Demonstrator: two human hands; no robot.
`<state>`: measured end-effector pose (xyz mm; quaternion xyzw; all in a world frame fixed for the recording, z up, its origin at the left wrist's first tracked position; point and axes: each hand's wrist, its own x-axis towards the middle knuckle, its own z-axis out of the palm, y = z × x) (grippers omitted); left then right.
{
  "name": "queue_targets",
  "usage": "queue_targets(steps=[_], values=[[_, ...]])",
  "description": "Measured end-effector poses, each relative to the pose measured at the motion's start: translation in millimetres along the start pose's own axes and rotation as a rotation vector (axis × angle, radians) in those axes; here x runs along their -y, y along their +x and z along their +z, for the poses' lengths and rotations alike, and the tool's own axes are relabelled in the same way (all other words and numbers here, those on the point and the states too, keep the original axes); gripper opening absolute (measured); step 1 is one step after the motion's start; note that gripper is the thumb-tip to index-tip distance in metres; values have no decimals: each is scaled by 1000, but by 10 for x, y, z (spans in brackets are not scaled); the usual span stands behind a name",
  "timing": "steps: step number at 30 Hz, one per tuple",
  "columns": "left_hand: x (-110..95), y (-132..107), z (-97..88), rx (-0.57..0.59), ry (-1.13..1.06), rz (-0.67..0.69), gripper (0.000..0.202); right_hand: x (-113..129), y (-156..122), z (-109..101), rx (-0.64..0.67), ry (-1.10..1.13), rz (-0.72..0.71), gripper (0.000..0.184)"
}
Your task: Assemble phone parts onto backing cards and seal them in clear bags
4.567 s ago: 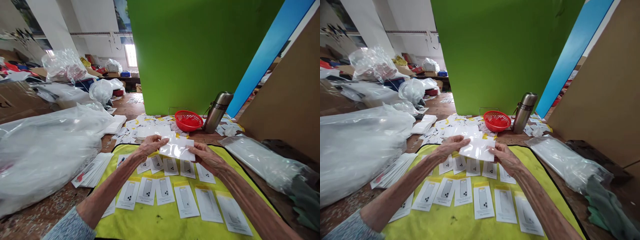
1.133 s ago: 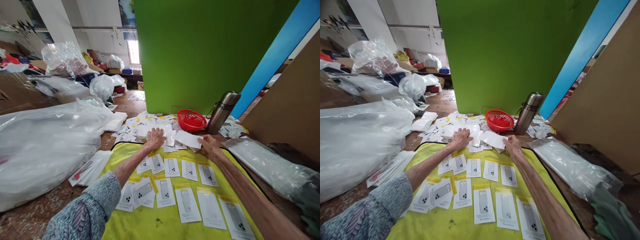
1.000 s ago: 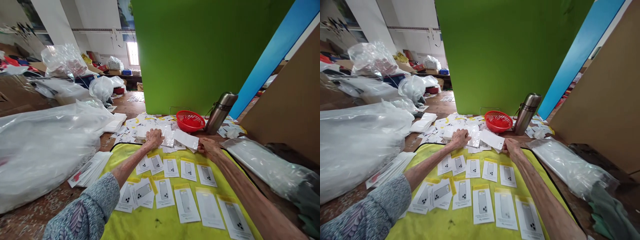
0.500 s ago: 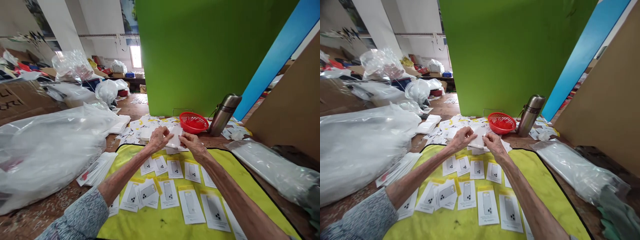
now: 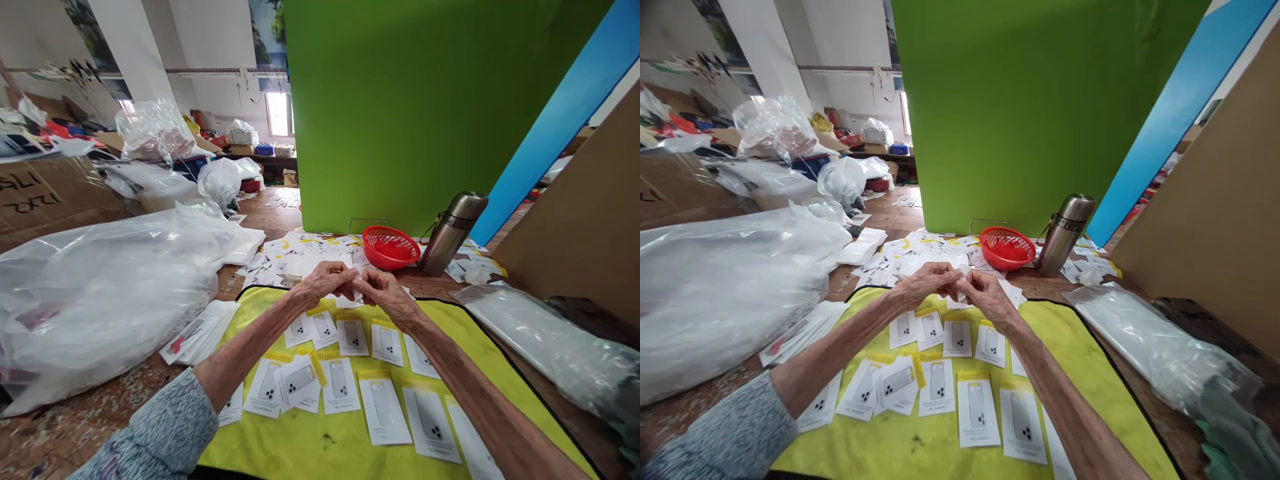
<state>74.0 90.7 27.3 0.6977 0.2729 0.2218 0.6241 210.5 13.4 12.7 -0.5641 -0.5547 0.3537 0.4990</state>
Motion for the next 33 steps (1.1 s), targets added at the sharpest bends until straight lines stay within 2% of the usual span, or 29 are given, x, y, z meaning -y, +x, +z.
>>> queue_targets(steps=[3,7,9,12,15,20,23,26,29,31,33], values=[[-24,-23,38,-44,192,-13,21,-36,-23,-24,-1,-44,19,46],[-21,-10,148,-174,386,6,15,-52,-14,-7,-149,-380,-25,34],[-23,-13,178,-228,514,31,15,-41,-5,1,-179,-485,-73,30],[-28,-29,176,-249,681,66,16,-59,3,-8,-96,-444,-57,31],[-10,-32,161,-214,711,61,19,-119,0,-19,-9,-366,4,30],[84,-36,225,-271,930,52,17,-215,5,14,-231,-741,-190,17],[129,-56,271,-287,1064,34,19,-271,27,21,-278,-776,-198,15],[133,-57,263,-276,1052,-4,20,-295,45,0,-252,-761,-202,11],[98,-39,229,-250,946,31,19,-252,52,-46,-122,-653,-185,6],[61,-32,213,-235,870,63,16,-198,50,-92,-59,-576,-154,8],[24,-25,191,-219,777,79,17,-147,45,-145,-53,-502,-118,12]])
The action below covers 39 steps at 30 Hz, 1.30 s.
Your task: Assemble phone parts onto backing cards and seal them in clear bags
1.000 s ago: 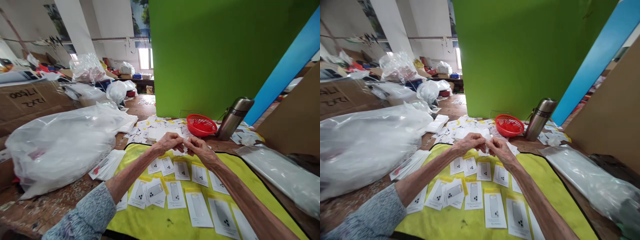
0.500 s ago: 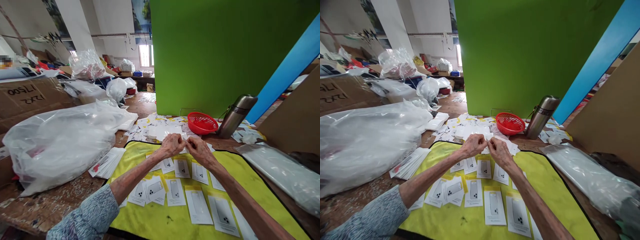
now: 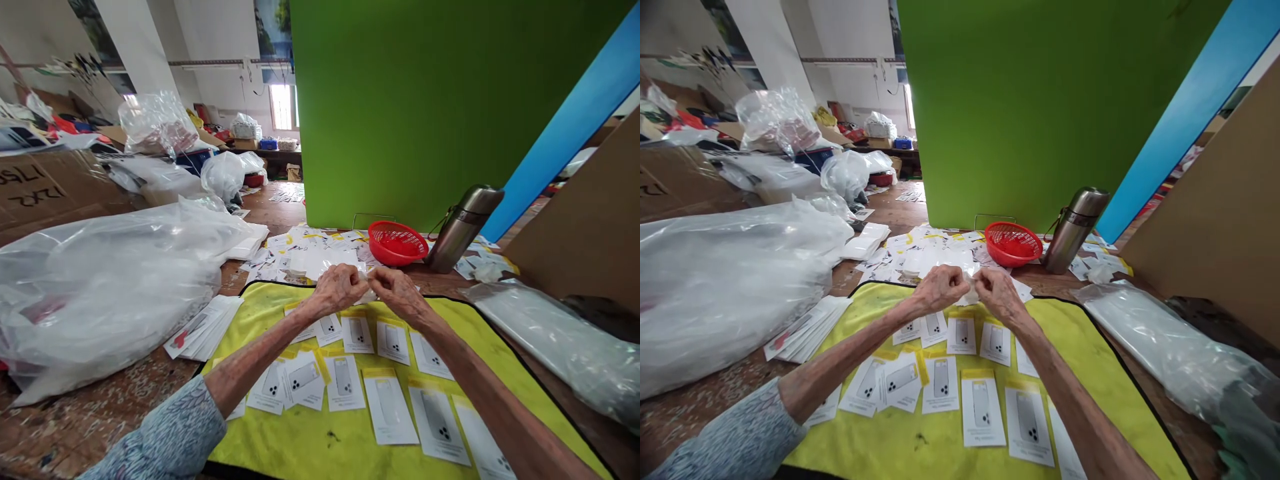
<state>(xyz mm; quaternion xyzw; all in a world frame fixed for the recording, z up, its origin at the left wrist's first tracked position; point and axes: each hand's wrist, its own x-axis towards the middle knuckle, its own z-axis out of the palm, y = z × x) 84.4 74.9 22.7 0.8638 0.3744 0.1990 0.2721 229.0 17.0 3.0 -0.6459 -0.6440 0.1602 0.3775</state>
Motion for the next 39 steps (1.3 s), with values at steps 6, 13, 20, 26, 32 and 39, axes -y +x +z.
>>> queue_targets(steps=[6,13,20,26,32,39], values=[[149,202,-109,42,-110,-21,32,-113,-7,-161,-265,403,370,15],[426,455,123,-25,237,-144,27,-526,-9,-200,-395,332,558,20],[525,506,240,-22,301,-137,6,-671,-119,-290,-504,-11,486,7],[454,460,96,-122,200,-135,8,-354,-154,-232,-525,-150,256,29],[256,339,-30,-163,46,-35,12,-21,67,93,-205,232,176,28],[181,174,-60,-208,-249,-69,14,30,77,136,-105,334,165,32]])
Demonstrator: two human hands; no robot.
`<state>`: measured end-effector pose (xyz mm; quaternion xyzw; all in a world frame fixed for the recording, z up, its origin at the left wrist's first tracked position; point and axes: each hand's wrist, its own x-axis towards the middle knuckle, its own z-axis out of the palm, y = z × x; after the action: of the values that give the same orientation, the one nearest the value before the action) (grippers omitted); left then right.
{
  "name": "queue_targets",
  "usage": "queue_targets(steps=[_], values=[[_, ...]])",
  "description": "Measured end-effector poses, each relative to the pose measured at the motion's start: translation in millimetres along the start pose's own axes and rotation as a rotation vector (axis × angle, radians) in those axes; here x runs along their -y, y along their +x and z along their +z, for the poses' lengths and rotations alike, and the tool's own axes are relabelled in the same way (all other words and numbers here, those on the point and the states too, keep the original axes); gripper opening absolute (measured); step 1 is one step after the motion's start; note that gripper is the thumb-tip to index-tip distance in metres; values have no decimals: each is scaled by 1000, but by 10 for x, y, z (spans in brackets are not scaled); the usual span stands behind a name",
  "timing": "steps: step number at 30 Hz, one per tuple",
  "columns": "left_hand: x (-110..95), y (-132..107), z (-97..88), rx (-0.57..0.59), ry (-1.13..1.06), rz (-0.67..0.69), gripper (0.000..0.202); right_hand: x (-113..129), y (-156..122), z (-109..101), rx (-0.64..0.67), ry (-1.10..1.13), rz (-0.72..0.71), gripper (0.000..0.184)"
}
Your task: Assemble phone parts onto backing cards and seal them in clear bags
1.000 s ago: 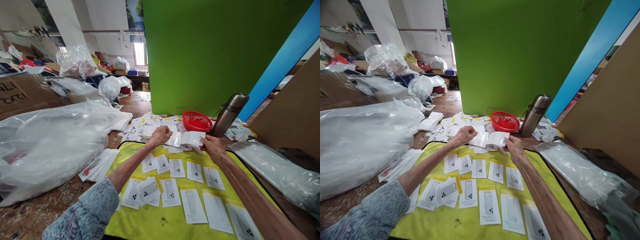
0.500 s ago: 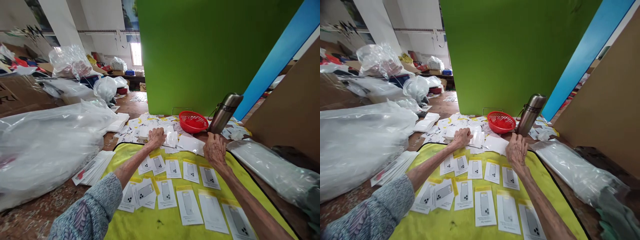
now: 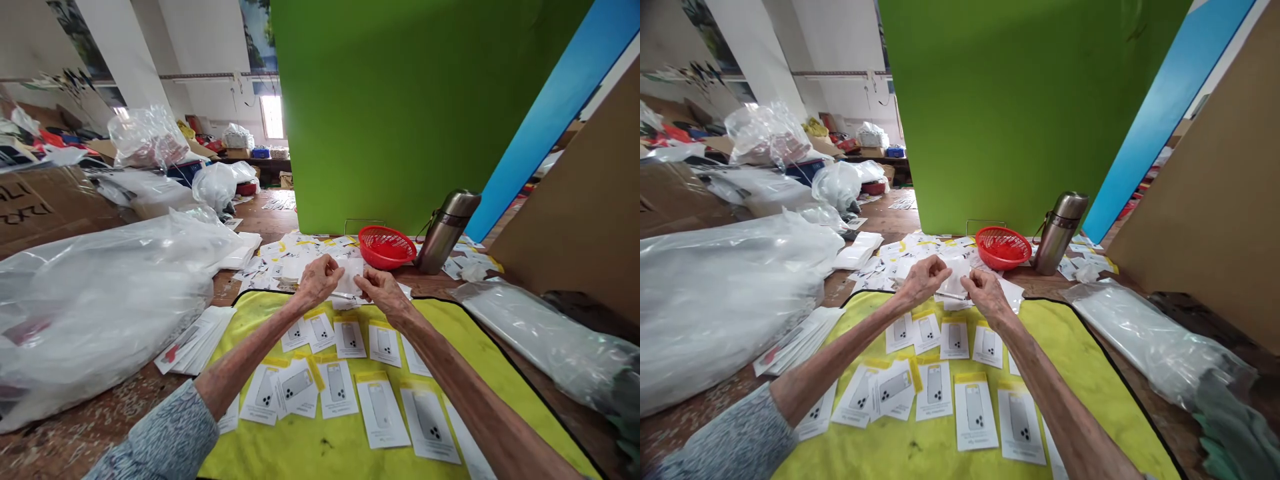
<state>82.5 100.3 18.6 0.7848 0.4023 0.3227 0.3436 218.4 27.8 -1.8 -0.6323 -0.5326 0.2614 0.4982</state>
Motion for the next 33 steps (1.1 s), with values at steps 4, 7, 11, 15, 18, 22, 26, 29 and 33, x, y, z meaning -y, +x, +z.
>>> queue_targets(steps=[4,7,11,15,18,22,26,29,33], values=[[-13,-56,60,233,-316,-44,27,84,-53,-6,3,-75,-37,33],[-35,-75,65,291,-471,-91,26,145,-84,6,9,-133,-54,34],[-84,-103,-1,361,-500,-137,22,148,-116,-9,50,-102,-82,43],[-116,-120,-14,409,-454,-192,22,122,-143,-39,180,165,15,47],[-103,-101,39,391,-317,-123,23,94,-146,-40,167,210,92,49],[-84,-66,101,318,-167,-44,22,34,-120,-21,77,75,66,45],[-130,-91,98,261,-47,-33,19,29,-118,-8,-24,-51,4,33],[-169,-129,97,254,121,-8,22,64,-149,23,-98,-253,-88,18],[-167,-176,145,192,371,40,20,71,-160,66,-147,-369,-127,20]])
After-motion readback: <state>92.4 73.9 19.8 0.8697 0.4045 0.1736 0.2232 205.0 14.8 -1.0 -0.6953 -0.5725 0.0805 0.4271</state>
